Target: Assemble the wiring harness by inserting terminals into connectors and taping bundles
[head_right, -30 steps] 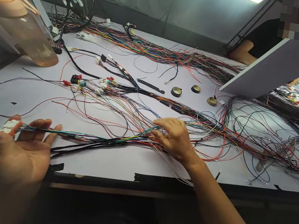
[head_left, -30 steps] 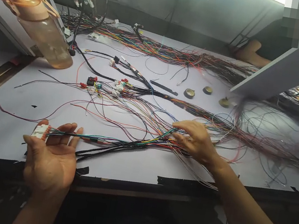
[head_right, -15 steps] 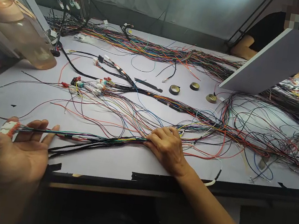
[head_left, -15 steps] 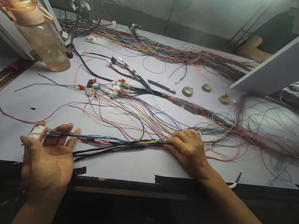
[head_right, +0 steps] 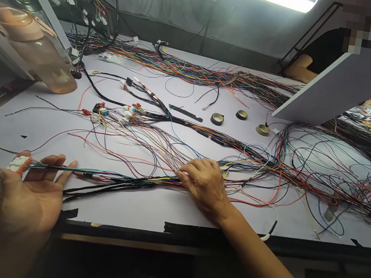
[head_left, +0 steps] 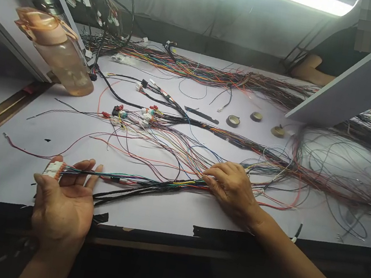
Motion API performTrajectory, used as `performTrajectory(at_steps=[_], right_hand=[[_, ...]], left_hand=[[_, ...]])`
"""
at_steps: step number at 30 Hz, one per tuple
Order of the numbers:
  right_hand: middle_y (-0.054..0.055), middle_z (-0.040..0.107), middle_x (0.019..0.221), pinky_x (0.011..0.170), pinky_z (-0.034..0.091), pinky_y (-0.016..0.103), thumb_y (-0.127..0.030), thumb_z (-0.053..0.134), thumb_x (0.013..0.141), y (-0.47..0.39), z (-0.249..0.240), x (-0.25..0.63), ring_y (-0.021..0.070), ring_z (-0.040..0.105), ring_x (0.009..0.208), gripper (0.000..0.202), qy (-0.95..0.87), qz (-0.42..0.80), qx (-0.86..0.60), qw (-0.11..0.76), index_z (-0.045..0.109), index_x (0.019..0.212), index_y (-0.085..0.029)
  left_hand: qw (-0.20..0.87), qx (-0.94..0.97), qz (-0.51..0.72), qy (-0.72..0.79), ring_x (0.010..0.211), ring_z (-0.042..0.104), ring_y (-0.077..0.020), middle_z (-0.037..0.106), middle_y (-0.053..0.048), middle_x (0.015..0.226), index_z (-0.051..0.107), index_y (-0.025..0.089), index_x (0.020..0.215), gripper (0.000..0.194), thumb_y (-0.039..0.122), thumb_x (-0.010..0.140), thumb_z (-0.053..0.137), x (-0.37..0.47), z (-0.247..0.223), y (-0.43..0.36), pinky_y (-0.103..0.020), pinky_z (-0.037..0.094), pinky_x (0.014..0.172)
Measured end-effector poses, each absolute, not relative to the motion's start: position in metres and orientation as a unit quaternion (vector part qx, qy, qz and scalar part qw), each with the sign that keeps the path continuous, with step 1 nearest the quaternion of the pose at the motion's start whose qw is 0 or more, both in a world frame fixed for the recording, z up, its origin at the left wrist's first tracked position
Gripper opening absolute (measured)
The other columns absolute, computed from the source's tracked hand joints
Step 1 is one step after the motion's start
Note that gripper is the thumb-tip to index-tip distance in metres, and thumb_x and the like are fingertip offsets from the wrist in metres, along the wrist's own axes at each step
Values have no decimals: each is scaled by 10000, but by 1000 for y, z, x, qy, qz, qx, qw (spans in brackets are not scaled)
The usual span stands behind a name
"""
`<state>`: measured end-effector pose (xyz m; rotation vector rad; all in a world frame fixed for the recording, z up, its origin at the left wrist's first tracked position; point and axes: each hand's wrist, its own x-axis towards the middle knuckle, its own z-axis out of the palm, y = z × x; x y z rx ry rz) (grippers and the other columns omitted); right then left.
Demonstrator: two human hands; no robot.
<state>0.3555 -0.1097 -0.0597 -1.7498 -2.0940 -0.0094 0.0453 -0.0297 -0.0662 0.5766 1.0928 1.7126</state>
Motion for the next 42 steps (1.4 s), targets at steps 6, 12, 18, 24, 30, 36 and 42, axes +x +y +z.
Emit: performTrajectory(at_steps=[6,12,18,24,30,36,42], right_hand=[[23,712,906,781,356,322,-297,534,942,-79,-50,344,171,576,825,167,-768,3,-605,212,672,908,-210],[31,726,853,772,352,318,-291,507,950,-32,-52,322,176,588,798,206,-796,23,-573,196,691,920,-203],[50,721,877,736,368,292,-313,455,970,18,-58,290,181,618,813,272,-774,43,-612,155,708,1044,-248],[40,737,896,677,362,293,-362,413,974,58,-57,280,197,648,795,313,-751,25,-653,90,697,1094,-309],[-21,715,1112,714,348,295,-309,513,911,78,-59,291,183,638,955,233,-753,28,-647,117,692,1060,-319],[26,719,1024,777,302,335,-314,511,916,80,-55,280,200,624,948,216,-769,1,-635,77,701,998,-253],[87,692,1032,801,279,371,-297,486,923,80,-57,268,220,619,912,248,-765,9,-642,50,708,909,-187]], left_hand=[[501,242,712,429,945,654,-215,696,-24,801,644,247,990,322,528,889,522,42,-71,-30,-574,436,999],[505,248,713,420,940,661,-213,715,-47,815,630,240,1073,361,532,900,506,40,-74,-32,-582,414,1002],[509,234,715,419,944,665,-213,724,-62,835,616,239,1111,385,540,890,521,38,-76,-34,-587,394,1019],[516,234,716,409,945,666,-206,725,-65,859,624,240,1094,364,527,894,522,36,-79,-35,-578,391,1030],[519,229,716,406,933,670,-202,723,-61,856,630,236,1093,361,518,890,536,36,-79,-35,-571,403,1029],[515,233,718,407,909,672,-198,719,-56,842,631,232,1092,379,532,874,555,36,-80,-34,-565,417,1025],[517,237,715,407,929,670,-199,720,-58,853,625,230,1104,368,517,893,532,35,-79,-35,-570,408,1030]])
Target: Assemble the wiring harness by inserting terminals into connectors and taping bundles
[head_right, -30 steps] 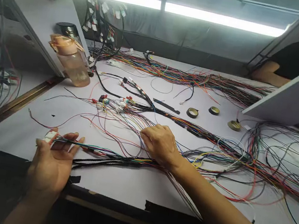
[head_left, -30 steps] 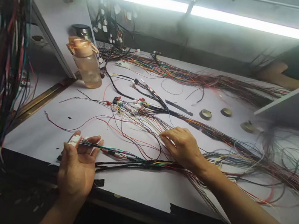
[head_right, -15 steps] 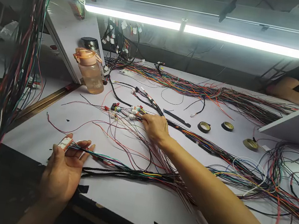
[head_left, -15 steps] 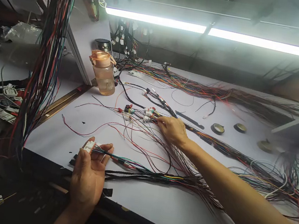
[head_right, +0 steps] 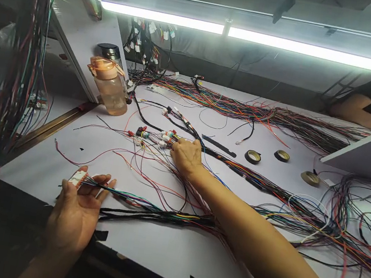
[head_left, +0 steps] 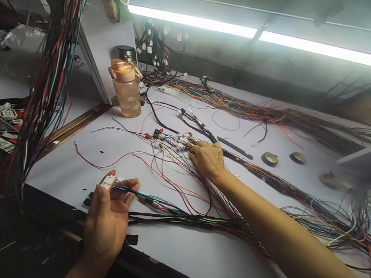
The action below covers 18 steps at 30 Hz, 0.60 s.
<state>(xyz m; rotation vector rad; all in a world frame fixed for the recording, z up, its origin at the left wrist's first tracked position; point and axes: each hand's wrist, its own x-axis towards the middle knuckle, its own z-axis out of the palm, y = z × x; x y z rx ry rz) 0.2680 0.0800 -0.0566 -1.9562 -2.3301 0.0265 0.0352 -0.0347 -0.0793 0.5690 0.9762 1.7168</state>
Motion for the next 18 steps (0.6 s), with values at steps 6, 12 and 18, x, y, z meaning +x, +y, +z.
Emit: performTrajectory(at_steps=[6,12,18], right_hand=[[35,691,1023,750,299,321,-309,490,924,77,-57,279,182,623,872,216,-761,60,-645,40,679,883,-213],[-9,718,897,678,289,280,-344,479,933,78,-48,288,171,612,812,200,-749,87,-655,49,653,910,-247],[44,696,976,775,245,341,-243,441,948,77,-48,282,189,573,867,218,-771,18,-634,62,654,987,-227]], left_hand=[[513,238,718,405,920,671,-200,719,-57,851,635,224,1092,363,511,891,540,36,-79,-35,-569,407,1028],[513,242,714,411,944,667,-209,721,-67,859,631,229,1108,384,528,887,536,36,-78,-34,-574,404,1025],[516,237,712,413,939,669,-211,719,-65,858,620,229,1131,402,535,886,532,36,-77,-35,-572,408,1020]])
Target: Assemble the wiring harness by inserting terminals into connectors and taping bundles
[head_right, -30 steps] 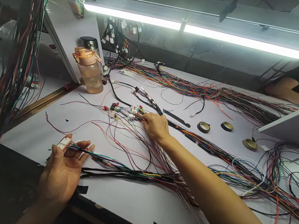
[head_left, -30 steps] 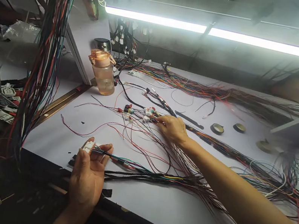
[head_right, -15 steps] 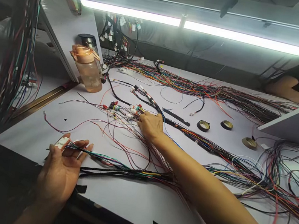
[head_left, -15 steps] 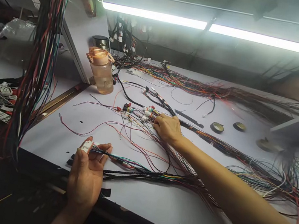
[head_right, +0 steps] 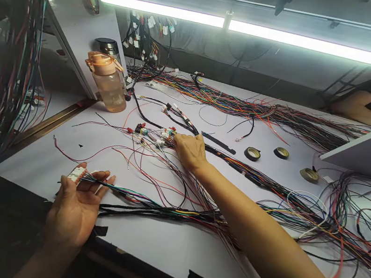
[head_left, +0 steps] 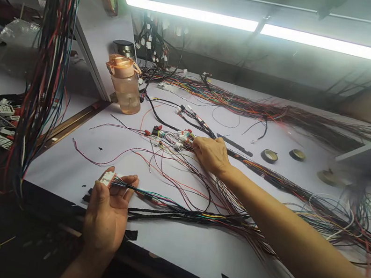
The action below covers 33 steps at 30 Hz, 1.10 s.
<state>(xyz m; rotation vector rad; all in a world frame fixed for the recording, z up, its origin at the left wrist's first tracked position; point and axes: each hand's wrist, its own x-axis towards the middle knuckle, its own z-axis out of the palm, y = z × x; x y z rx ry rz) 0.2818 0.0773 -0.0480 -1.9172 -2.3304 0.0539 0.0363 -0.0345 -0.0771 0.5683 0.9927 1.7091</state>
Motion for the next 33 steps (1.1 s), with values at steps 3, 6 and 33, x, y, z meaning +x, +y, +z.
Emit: performTrajectory(at_steps=[3,6,33], right_hand=[[62,659,1065,758,233,354,-230,424,948,74,-54,278,197,552,909,274,-798,-28,-599,54,697,961,-239],[81,634,1089,752,238,363,-247,441,930,71,-57,275,206,552,915,277,-788,-38,-613,51,715,965,-230],[36,673,826,733,459,283,-358,486,905,34,-27,290,147,592,770,225,-730,356,-533,240,607,841,-179]], left_hand=[[517,240,712,409,950,666,-211,720,-72,870,619,229,1128,396,532,890,527,36,-77,-35,-573,404,1021],[516,242,713,407,953,666,-211,719,-70,867,625,232,1116,386,530,890,529,36,-78,-35,-570,403,1023],[520,244,714,400,948,663,-204,718,-58,857,633,240,1093,378,538,875,548,37,-78,-35,-553,410,1020]])
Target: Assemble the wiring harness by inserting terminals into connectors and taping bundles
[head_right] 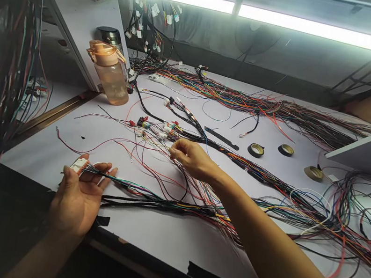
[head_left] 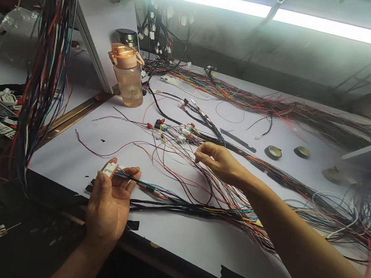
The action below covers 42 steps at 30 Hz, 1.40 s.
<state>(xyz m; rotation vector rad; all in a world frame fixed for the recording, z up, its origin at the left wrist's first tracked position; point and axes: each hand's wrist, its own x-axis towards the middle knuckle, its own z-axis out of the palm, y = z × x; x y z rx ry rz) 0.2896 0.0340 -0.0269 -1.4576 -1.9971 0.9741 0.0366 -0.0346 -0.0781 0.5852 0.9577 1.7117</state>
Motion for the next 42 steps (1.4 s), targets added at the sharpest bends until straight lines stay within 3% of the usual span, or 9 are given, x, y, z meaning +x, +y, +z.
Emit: performTrajectory(at_steps=[9,14,18,22,27,32,42], right_hand=[[18,641,774,744,469,307,-432,584,856,23,-15,274,136,561,743,258,-681,402,-510,337,642,797,-188],[4,621,713,627,447,263,-433,614,834,28,-5,257,104,510,644,253,-648,412,-502,398,650,765,-193],[8,646,704,603,447,257,-418,586,854,32,-24,235,99,520,610,268,-659,463,-493,329,677,766,-181],[32,721,857,753,499,288,-321,564,869,32,-52,223,141,630,784,225,-695,466,-483,258,721,912,-167],[62,733,940,768,544,321,-375,603,860,27,-43,253,147,660,795,292,-643,462,-516,327,707,1038,-168],[58,724,900,705,541,309,-433,597,864,3,-26,317,139,641,758,298,-620,381,-575,374,714,954,-174],[32,723,859,706,486,278,-367,530,919,-74,-28,356,149,647,771,243,-686,241,-646,232,700,897,-195]], left_hand=[[523,239,716,395,942,667,-204,721,-63,868,624,244,1110,375,530,881,546,37,-79,-36,-541,424,1004],[527,236,712,400,959,665,-202,718,-58,879,625,248,1100,388,549,865,558,39,-77,-37,-516,428,1002],[527,232,712,401,965,663,-205,714,-49,871,623,253,1106,394,554,858,565,39,-76,-38,-516,419,1006],[528,232,715,395,950,666,-202,716,-52,873,620,246,1113,380,537,880,542,39,-78,-38,-536,412,1006],[528,234,714,396,947,667,-212,711,-48,861,636,247,1087,397,560,850,572,38,-78,-37,-534,417,1007],[525,243,714,395,919,668,-202,707,-27,807,653,247,1058,358,536,878,544,39,-76,-34,-536,422,1020],[500,241,708,437,908,663,-209,677,-14,764,649,235,994,342,537,865,557,41,-73,-30,-564,466,994]])
